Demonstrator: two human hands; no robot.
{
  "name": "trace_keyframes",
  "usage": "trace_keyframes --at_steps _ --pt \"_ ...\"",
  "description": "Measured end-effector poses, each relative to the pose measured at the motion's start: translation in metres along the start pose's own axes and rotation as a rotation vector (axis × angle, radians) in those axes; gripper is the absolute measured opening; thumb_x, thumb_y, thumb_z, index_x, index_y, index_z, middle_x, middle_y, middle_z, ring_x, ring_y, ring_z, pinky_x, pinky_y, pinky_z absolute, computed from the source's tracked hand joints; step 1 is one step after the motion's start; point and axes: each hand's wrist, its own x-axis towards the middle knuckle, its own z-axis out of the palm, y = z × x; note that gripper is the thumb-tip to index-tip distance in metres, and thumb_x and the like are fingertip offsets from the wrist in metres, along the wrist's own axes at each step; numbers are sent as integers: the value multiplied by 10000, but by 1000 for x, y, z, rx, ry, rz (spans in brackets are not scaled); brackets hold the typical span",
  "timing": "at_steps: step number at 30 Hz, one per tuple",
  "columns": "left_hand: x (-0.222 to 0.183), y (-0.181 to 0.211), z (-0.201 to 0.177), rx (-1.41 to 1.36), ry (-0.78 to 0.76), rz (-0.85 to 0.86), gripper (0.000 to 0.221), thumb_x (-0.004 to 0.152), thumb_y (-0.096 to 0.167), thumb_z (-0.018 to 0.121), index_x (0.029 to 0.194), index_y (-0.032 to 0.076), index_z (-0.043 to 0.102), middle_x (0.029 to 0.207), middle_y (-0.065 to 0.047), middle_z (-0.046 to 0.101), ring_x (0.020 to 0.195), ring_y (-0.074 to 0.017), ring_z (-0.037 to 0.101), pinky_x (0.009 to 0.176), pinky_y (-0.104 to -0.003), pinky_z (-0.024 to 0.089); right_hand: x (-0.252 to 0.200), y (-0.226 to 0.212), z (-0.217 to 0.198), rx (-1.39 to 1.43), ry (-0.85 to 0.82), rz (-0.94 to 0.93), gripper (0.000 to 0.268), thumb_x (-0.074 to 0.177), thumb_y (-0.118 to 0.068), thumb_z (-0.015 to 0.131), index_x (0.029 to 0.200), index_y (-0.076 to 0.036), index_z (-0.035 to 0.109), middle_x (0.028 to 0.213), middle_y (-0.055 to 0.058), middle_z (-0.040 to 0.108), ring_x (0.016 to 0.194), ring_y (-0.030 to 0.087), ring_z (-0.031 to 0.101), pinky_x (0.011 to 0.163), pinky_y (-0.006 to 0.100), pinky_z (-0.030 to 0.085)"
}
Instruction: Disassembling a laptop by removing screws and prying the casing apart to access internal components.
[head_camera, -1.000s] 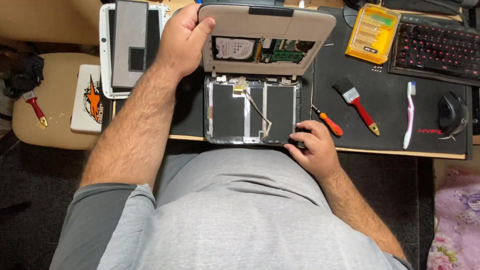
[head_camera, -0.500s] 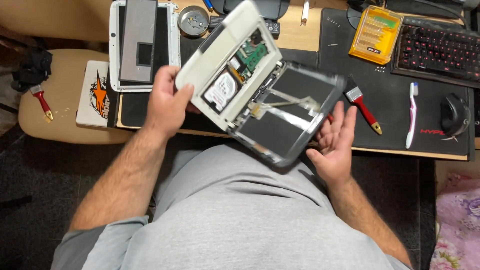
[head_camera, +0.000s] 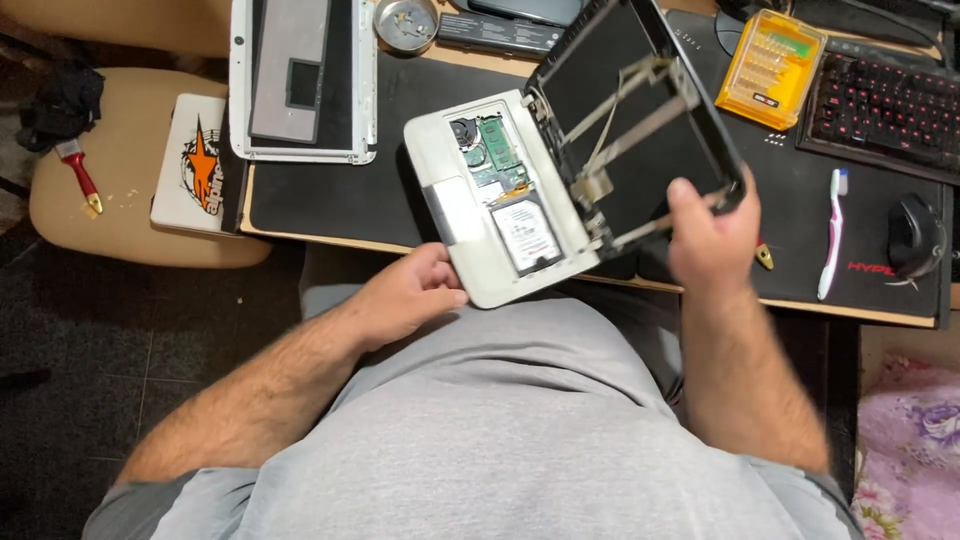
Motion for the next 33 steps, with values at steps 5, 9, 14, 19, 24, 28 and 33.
trace_keyframes --at_steps 5,9,14,19,24,28,33 --pt "8 50 23 444 -90 -196 656 829 324 707 1415 91 525 846 33 685 737 -106 638 706 -274 509 76 -44 22 105 -264 -25 247 976 -37 705 1198 -44 597 1118 84 638 1082 183 618 1021 380 552" --pt "14 68 29 630 -149 -208 672 853 355 644 1471 122 524 713 94 559 684 -78 553 710 -279 442 113 14 23 252 -180 1 159 980 -68 738 1041 -143 611 1023 -31 636 998 131 633 956 335 555" --pt "17 93 1 743 -99 -167 396 852 356 688 1222 217 706 893 81 695 793 -77 623 766 -267 496 132 0 33 85 -251 19 225 1048 -140 730 965 -198 529 950 -76 529 908 95 530 847 298 473" --pt "21 149 -58 854 541 -133 316 891 390 655 1161 225 664 1210 -39 602 1023 -208 614 792 -404 525 135 -39 56 -150 -192 139 247 1078 -214 736 982 -228 509 953 -76 529 883 104 527 846 299 522" --pt "82 128 -155 1497 928 -186 715 856 548 780 1296 34 549 1238 -211 564 1112 -406 535 909 -543 473 133 -57 70 49 -223 27 421 1045 -144 658 1379 -53 418 1161 54 532 1093 178 557 998 323 538" --pt "85 147 -142 1414 851 -385 814 892 579 757 1417 12 500 1344 -246 548 1187 -405 528 947 -540 503 108 -50 48 6 -64 53 593 984 81 618 1507 -28 360 1278 115 440 1147 182 465 1037 264 508" --pt "96 141 -159 1385 888 -411 891 839 562 839 1414 -12 475 1300 -267 562 1160 -412 540 926 -509 534 57 -79 20 83 -62 49 502 1007 180 511 1444 -42 400 1249 174 559 1179 241 582 1122 371 559"
